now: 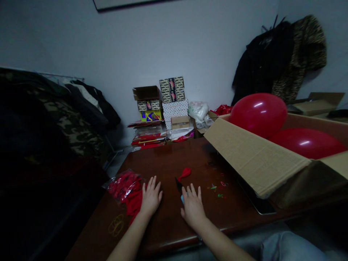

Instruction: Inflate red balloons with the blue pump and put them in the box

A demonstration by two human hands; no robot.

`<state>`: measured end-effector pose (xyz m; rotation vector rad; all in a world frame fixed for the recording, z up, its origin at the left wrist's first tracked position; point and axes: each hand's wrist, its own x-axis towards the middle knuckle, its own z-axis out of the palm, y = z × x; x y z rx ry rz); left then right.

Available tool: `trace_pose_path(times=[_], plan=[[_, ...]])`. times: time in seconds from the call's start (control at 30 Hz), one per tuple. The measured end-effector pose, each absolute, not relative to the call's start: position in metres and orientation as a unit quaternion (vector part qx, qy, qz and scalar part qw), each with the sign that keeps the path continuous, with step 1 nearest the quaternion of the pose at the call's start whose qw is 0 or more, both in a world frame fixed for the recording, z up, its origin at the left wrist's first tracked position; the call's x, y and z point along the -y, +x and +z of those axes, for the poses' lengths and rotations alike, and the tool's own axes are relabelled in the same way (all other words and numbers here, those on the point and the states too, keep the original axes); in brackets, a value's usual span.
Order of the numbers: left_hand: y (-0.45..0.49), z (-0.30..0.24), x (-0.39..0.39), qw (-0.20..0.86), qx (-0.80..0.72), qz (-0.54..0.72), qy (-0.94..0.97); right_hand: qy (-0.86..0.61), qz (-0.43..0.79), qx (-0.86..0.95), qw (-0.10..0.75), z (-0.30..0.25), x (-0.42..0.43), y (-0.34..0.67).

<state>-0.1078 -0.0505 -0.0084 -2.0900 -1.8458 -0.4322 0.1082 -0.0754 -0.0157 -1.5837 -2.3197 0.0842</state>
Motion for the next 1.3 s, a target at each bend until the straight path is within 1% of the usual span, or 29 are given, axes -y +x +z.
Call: trace_pose_path(times=[0.13, 0.3, 0.47, 0.6, 0.67, 0.7, 0.73, 0.8, 0.87, 0.9, 0.93, 1.0, 1.1, 1.3], plan=[[-0.062, -0.005, 0.03, 0.12, 0.611, -0.173, -0.763, -0.606, 0.016, 0.779, 0.16, -0.021, 0.076, 0.124], [-0.023, -0.016, 0.005, 0.066, 0.622, -0.15, -0.765, -0.634, 0.011, 0.756, 0.162, -0.028, 0.069, 0.138], [-0.015, -0.022, -0.008, 0.046, 0.633, -0.13, -0.762, -0.641, 0.011, 0.75, 0.161, -0.026, 0.064, 0.135], [-0.024, -0.016, -0.001, 0.024, 0.628, -0.177, -0.758, -0.649, 0.013, 0.744, 0.159, -0.024, 0.064, 0.134], [-0.033, -0.01, 0.006, -0.041, 0.65, -0.231, -0.723, -0.657, 0.013, 0.737, 0.157, -0.024, 0.066, 0.134], [-0.037, -0.007, 0.01, -0.098, 0.665, -0.261, -0.692, -0.661, 0.013, 0.734, 0.156, -0.024, 0.066, 0.133], [-0.042, -0.005, 0.014, -0.172, 0.68, -0.294, -0.65, -0.663, 0.013, 0.733, 0.155, -0.024, 0.067, 0.133], [-0.052, -0.001, 0.024, -0.366, 0.683, -0.358, -0.52, -0.66, 0.015, 0.735, 0.156, -0.023, 0.069, 0.13], [-0.062, -0.002, 0.034, -0.565, 0.626, -0.41, -0.348, -0.648, 0.019, 0.745, 0.158, -0.021, 0.072, 0.128], [-0.066, -0.004, 0.039, -0.637, 0.579, -0.427, -0.276, -0.638, 0.021, 0.753, 0.16, -0.019, 0.074, 0.127], [-0.07, -0.007, 0.043, -0.682, 0.535, -0.446, -0.22, -0.628, 0.023, 0.761, 0.163, -0.017, 0.076, 0.126], [-0.075, -0.016, 0.051, -0.712, 0.467, -0.505, -0.142, -0.606, 0.027, 0.777, 0.169, -0.014, 0.081, 0.126], [-0.078, -0.026, 0.056, -0.712, 0.401, -0.57, -0.084, -0.586, 0.029, 0.79, 0.177, -0.01, 0.09, 0.129], [-0.08, -0.011, 0.04, -0.681, 0.298, -0.663, -0.089, -0.555, 0.046, 0.802, 0.217, -0.007, 0.104, 0.142]])
